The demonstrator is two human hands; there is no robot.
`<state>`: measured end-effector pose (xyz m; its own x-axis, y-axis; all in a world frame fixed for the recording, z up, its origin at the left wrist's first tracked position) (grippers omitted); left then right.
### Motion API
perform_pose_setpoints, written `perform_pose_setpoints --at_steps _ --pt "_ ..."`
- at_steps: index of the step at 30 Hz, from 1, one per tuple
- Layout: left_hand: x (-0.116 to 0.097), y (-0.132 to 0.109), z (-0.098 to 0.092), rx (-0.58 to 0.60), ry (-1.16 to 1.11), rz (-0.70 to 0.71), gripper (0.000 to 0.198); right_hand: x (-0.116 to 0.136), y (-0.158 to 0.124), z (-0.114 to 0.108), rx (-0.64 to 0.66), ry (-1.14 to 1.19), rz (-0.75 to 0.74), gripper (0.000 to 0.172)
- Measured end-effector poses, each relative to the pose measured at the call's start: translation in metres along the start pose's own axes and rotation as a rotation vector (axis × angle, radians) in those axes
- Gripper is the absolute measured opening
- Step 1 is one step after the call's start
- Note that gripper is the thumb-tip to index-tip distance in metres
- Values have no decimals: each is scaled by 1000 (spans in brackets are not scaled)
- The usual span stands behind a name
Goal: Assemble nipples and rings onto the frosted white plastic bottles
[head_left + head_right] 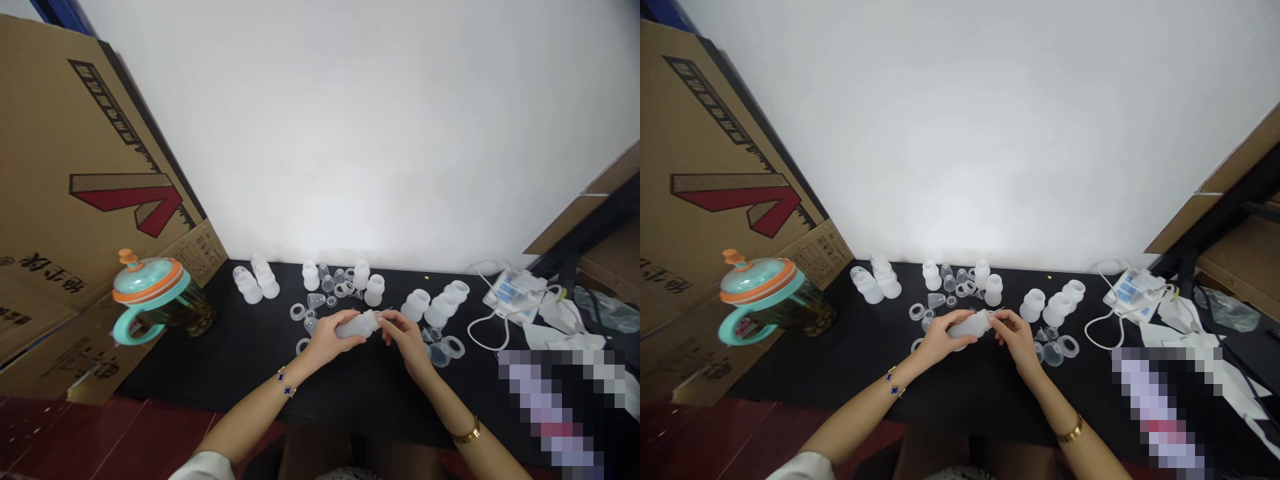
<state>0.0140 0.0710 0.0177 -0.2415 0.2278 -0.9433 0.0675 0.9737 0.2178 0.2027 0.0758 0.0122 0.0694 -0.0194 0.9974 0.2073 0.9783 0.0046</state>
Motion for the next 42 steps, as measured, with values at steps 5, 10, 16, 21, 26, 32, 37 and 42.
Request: perform_pose_setpoints --at_steps 5,10,16,21,26,32,37,42 --pt "0 0 1 3 3 6 58 1 0 0 1 4 -1 30" --pt "-3 -1 0 8 28 18 58 2 0 -1 2 3 -13 29" --pt "-6 -2 -1 11 51 33 57 5 -1 -1 15 0 -42 29" --pt "-5 -2 0 5 82 50 57 3 -1 -2 15 -1 -45 30" --pt "-6 -3 0 -3 133 86 56 0 1 -3 9 11 -35 30" --pt "-5 -2 -2 -25 106 49 55 -7 1 0 9 25 47 33" --pt "-2 -1 2 38 -101 -53 54 -5 -1 2 22 70 83 40" --pt "6 -2 13 213 -319 -223 51 -5 -4 6 91 134 142 44"
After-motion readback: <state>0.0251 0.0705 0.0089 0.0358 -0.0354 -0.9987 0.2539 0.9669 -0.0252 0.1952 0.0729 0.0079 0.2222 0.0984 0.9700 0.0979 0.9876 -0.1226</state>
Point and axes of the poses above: each hand's wrist, its own y-axis towards the middle knuckle, its own z-axis out of the palm, x = y × z, the point moved 7 cm from there along y, towards the middle knuckle, and after that the axes turned 12 degrees about -x, right-handed, at the moved point
